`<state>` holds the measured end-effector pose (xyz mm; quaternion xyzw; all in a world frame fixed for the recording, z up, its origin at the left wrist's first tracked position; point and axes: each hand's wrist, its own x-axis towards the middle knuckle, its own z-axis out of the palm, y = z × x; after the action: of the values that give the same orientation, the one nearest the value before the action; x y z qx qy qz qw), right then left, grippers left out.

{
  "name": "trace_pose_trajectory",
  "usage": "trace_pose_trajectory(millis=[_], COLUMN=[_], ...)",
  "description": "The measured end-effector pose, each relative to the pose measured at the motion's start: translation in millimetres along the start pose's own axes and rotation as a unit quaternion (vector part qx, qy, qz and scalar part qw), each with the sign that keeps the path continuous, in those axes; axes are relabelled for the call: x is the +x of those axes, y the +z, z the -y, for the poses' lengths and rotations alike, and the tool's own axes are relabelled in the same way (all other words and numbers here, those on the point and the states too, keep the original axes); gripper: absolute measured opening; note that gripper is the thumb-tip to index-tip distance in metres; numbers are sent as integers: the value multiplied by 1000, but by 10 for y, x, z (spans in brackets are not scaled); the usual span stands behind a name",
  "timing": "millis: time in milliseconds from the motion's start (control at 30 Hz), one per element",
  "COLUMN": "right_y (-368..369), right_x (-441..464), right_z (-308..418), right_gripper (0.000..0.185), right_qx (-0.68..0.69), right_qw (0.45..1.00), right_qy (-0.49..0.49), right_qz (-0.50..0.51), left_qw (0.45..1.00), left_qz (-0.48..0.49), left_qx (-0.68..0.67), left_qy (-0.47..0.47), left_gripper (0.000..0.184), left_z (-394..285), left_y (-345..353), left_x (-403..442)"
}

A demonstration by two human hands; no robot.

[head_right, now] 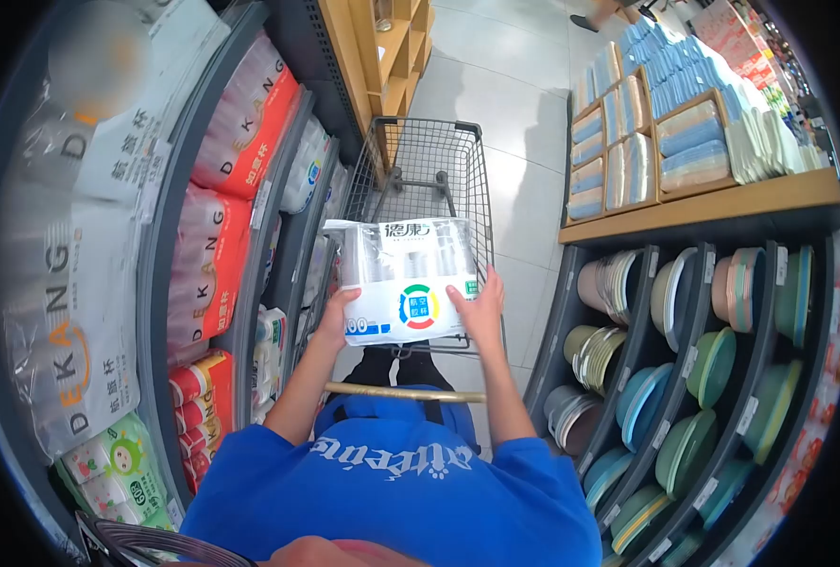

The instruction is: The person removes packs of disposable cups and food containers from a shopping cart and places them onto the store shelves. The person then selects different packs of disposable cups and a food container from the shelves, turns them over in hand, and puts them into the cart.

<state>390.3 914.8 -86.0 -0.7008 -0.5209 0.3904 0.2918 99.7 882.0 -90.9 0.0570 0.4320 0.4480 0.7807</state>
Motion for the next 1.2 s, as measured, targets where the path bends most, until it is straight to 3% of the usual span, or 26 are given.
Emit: trace_pose_trajectory(millis=[67, 100, 133, 233, 300, 367, 433, 500, 567, 633, 667, 767, 800, 900, 967, 1100, 1200], right_y=[-132, -175, -177, 37, 328, 770, 1160, 1481, 1805, 2016, 2099, 2476, 2308, 1937, 1817, 1209, 717], right_x=[327, 428, 525, 943, 1265, 1655, 2067, 2466, 2819, 3154, 3265, 3458, 3402, 2957, 2606, 1787, 1082], right_z=[-257, -346, -432, -789, -920, -1194, -1378, -1413, -1387, -1392, -1400, -1801, -1718, -1553, -1855, -1631, -1276], right_gripper=[67, 64, 61, 59, 59, 63, 64, 64, 64, 63, 58, 61, 68, 61, 64, 50, 41], right_qx=[159, 262, 360, 342, 291, 249, 218, 201, 222, 271, 318, 275, 261, 262, 264, 312, 277], right_qw=[971, 921, 846, 853, 900, 934, 958, 965, 959, 943, 932, 953, 946, 910, 899, 861, 890], right_qy=[133, 208, 278, 315, 273, 236, 171, 164, 167, 178, 133, 106, 135, 261, 237, 261, 176], right_qz=[116, 200, 277, 236, 173, 103, 71, 45, 47, 80, 114, 74, 137, 188, 259, 305, 318], left_qw=[999, 997, 995, 915, 797, 812, 717, 629, 616, 568, 545, 544, 532, 518, 539, 565, 539], left_qz=[-21, -33, -87, -201, -233, -258, -256, -235, -300, -278, -267, -293, -326, -346, -332, -312, -286], left_qx=[-15, -23, 55, 307, 484, 501, 632, 701, 703, 748, 769, 768, 760, 766, 756, 747, 784], left_qy=[-38, -59, -3, 166, 276, 153, 144, 242, 192, 200, 201, 170, 183, 160, 167, 157, 111], left_gripper=[61, 60, 55, 47, 48, 41, 30, 23, 21, 19, 18, 15, 13, 8, 8, 12, 21], left_z=[75, 113, 186, 381, 571, 571, 861, 834, 1056, 1166, 1205, 1295, 1297, 1319, 1275, 1245, 1122], left_y=[-159, -208, -229, -244, -455, -411, -683, -504, -538, -587, -606, -619, -571, -592, -578, -591, -470], left_x=[221, 288, 361, 467, 250, -242, -639, -922, -1127, -1241, -1272, -1262, -1182, -1148, -1144, -1155, -1168])
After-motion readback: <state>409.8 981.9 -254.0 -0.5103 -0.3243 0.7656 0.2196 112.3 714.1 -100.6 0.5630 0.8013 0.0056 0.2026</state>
